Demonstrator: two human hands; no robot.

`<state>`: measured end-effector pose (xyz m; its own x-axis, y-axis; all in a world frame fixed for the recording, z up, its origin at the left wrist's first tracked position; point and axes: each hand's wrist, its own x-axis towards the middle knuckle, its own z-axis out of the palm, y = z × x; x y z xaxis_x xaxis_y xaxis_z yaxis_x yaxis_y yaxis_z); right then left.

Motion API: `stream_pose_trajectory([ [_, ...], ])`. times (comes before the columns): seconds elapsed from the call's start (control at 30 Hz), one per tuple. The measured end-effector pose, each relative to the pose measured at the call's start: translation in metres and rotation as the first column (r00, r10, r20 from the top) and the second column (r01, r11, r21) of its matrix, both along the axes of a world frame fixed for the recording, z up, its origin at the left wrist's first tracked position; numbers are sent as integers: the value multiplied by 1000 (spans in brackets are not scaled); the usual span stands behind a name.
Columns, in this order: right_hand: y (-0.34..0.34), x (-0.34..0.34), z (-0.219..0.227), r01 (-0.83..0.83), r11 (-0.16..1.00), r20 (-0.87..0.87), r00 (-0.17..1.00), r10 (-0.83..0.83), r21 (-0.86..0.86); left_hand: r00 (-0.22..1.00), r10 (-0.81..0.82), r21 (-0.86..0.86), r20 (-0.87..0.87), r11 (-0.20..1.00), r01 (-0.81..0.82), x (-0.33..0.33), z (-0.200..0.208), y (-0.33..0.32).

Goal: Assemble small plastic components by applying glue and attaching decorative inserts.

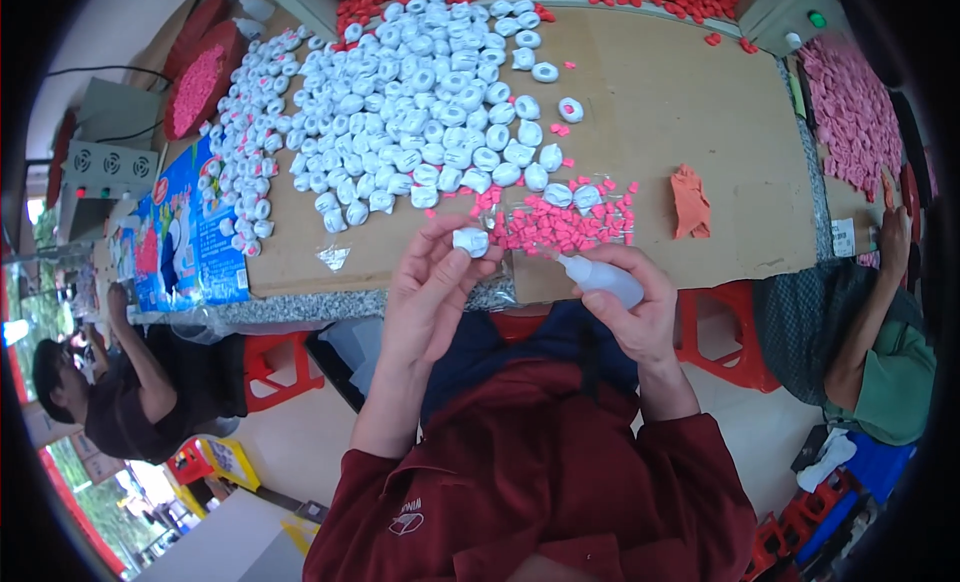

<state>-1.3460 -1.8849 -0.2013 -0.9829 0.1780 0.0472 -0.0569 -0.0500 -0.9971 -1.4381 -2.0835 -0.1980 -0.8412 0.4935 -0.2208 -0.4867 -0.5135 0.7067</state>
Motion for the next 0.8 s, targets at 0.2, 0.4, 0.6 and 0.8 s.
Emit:
stream_pose_trajectory([
  [0.2,-19,-2,11,-51,995,9,999,50,84,999,51,-27,10,998,-51,20,-8,-22],
  [0.4,-31,-8,15,4,992,-21,1000,-1,125,995,97,-57,2,994,-97,21,-13,-31],
  [0.6,-37,-9,19,21,992,42,999,-26,124,994,105,-35,29,994,-104,21,-16,-33],
  [0.8,-38,-11,15,47,994,100,993,-57,94,995,96,-30,25,995,-95,20,-18,-31],
])
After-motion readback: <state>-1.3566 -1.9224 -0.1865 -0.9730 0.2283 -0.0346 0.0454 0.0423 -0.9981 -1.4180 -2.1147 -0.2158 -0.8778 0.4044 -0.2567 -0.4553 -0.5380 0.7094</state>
